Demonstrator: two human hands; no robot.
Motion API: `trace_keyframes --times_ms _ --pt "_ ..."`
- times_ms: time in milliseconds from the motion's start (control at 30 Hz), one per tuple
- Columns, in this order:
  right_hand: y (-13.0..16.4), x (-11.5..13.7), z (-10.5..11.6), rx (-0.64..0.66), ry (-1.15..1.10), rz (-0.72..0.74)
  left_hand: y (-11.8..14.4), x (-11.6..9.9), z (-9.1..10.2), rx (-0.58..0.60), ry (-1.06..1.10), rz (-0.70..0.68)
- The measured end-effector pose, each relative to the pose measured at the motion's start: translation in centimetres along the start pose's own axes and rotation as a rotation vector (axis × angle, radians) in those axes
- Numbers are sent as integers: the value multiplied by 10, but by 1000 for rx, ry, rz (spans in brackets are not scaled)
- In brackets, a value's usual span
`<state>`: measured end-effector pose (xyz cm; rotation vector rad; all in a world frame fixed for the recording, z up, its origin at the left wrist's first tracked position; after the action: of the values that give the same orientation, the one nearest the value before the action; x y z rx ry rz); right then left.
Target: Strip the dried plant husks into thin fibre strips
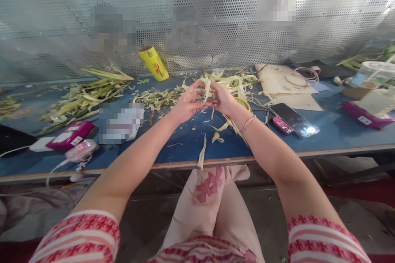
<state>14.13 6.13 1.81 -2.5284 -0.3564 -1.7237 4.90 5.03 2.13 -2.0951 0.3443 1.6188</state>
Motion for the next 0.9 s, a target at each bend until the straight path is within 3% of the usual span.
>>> trace_keyframes --times_ms 567,900 --pt "-3 27 27 -156 160 327 -6 13 7 -19 -69 9" --pt "0 31 25 -123 133 335 -1 36 -9 154 -124 170"
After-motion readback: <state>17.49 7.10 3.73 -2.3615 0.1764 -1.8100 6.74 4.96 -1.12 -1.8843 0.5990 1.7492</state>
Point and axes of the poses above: each hand's wrist, its own y-axis away from the middle knuckle, its own z-axis out of the back of the hand, x = y × z, the point moved 9 cm from there along -y, towards the middle knuckle, and after that the axes turned 3 degrees about -y, right-handed, at the moved point
